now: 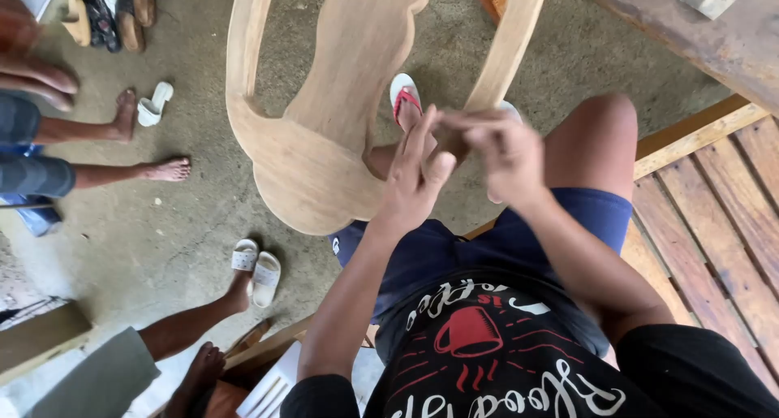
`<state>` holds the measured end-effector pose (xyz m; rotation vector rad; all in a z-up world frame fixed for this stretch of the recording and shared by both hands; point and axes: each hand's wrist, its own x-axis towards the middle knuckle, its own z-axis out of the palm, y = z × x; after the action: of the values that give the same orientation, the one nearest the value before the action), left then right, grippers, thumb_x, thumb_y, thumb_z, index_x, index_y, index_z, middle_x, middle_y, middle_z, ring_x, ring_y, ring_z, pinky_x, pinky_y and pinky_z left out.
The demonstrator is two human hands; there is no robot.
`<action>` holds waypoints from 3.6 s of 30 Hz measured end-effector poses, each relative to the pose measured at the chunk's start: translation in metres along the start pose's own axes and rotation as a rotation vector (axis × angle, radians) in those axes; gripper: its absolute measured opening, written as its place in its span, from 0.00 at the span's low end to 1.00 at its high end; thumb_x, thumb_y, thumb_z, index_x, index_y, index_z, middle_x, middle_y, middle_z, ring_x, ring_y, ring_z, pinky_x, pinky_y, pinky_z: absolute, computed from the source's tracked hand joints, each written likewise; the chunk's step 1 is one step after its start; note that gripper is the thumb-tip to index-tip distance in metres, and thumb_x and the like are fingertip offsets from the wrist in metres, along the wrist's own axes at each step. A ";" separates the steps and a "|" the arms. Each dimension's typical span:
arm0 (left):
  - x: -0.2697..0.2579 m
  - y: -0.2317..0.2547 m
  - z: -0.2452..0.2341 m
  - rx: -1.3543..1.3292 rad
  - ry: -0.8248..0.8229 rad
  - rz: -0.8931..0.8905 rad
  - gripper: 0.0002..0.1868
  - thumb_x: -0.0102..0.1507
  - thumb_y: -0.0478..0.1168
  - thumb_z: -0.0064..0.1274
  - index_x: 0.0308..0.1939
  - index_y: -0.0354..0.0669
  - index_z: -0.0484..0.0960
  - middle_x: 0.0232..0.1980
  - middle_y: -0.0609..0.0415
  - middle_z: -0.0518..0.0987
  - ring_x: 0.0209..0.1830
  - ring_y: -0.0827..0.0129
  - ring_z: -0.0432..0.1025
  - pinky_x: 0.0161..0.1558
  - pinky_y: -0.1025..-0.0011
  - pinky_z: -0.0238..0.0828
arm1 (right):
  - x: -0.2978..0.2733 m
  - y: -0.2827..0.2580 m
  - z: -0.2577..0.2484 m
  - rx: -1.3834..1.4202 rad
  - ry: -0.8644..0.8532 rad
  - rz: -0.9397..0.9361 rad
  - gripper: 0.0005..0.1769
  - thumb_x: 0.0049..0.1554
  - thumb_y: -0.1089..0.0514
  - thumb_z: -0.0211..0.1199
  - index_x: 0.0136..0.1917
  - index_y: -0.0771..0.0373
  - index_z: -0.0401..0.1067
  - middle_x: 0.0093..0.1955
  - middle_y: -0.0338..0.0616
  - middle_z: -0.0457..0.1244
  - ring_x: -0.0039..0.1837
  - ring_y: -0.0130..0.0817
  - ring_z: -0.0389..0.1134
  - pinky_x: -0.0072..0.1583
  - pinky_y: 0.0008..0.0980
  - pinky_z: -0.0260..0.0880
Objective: Hand sanding a wooden chair frame to smooth the surface.
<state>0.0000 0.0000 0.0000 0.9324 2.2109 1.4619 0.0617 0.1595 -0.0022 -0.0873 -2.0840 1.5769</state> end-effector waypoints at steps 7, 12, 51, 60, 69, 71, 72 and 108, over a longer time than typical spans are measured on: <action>-0.002 -0.022 0.012 0.721 -0.088 -0.046 0.31 0.66 0.63 0.42 0.58 0.41 0.74 0.34 0.49 0.82 0.28 0.50 0.76 0.23 0.53 0.71 | 0.021 0.167 -0.015 0.263 0.578 0.838 0.10 0.57 0.66 0.47 0.53 0.59 0.64 0.27 0.42 0.61 0.29 0.30 0.61 0.34 0.30 0.63; 0.004 -0.018 0.013 0.765 -0.094 -0.095 0.34 0.66 0.66 0.37 0.57 0.39 0.75 0.25 0.50 0.79 0.19 0.53 0.73 0.19 0.58 0.67 | 0.081 0.216 0.061 0.152 0.213 0.000 0.08 0.53 0.64 0.66 0.44 0.57 0.68 0.46 0.41 0.60 0.54 0.37 0.62 0.60 0.37 0.62; 0.009 -0.019 0.014 0.784 -0.111 -0.193 0.31 0.64 0.65 0.44 0.56 0.44 0.75 0.34 0.45 0.82 0.23 0.41 0.75 0.20 0.43 0.67 | 0.077 0.181 0.105 0.001 0.278 0.064 0.11 0.65 0.52 0.59 0.50 0.63 0.71 0.41 0.42 0.68 0.43 0.34 0.70 0.46 0.36 0.68; 0.008 -0.022 0.013 0.750 -0.122 -0.179 0.31 0.64 0.65 0.43 0.57 0.44 0.74 0.33 0.46 0.82 0.24 0.44 0.75 0.20 0.46 0.67 | 0.079 0.178 0.084 -0.006 0.115 -0.247 0.10 0.67 0.67 0.56 0.61 0.73 0.70 0.54 0.58 0.68 0.51 0.47 0.76 0.51 0.36 0.81; 0.008 -0.017 0.011 0.676 -0.179 -0.249 0.35 0.64 0.68 0.36 0.58 0.42 0.72 0.37 0.48 0.83 0.24 0.47 0.77 0.18 0.51 0.67 | 0.087 0.180 0.049 0.123 0.573 0.478 0.17 0.58 0.47 0.65 0.31 0.49 0.66 0.33 0.28 0.61 0.39 0.18 0.60 0.46 0.26 0.65; 0.008 -0.018 0.011 0.675 -0.177 -0.241 0.35 0.64 0.68 0.36 0.58 0.42 0.71 0.37 0.47 0.83 0.24 0.46 0.77 0.18 0.50 0.67 | 0.107 0.168 0.060 -0.101 0.587 0.293 0.15 0.61 0.45 0.60 0.37 0.54 0.70 0.32 0.32 0.63 0.41 0.22 0.65 0.48 0.25 0.64; 0.008 -0.019 0.011 0.677 -0.177 -0.235 0.35 0.64 0.68 0.36 0.58 0.42 0.71 0.37 0.46 0.83 0.24 0.45 0.76 0.19 0.49 0.67 | 0.115 0.163 0.066 -0.319 0.587 0.106 0.19 0.64 0.43 0.55 0.44 0.59 0.73 0.31 0.37 0.64 0.44 0.27 0.69 0.50 0.24 0.63; 0.010 -0.020 0.013 0.726 -0.151 -0.187 0.31 0.65 0.65 0.41 0.55 0.42 0.73 0.34 0.49 0.83 0.22 0.48 0.76 0.18 0.52 0.67 | 0.143 0.171 0.072 -0.196 0.258 -0.282 0.38 0.46 0.81 0.41 0.68 0.66 0.67 0.55 0.50 0.51 0.53 0.44 0.62 0.55 0.36 0.67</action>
<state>-0.0062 0.0105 -0.0226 0.9502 2.6544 0.4670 -0.1361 0.2008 -0.1197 -0.0592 -1.9442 1.1311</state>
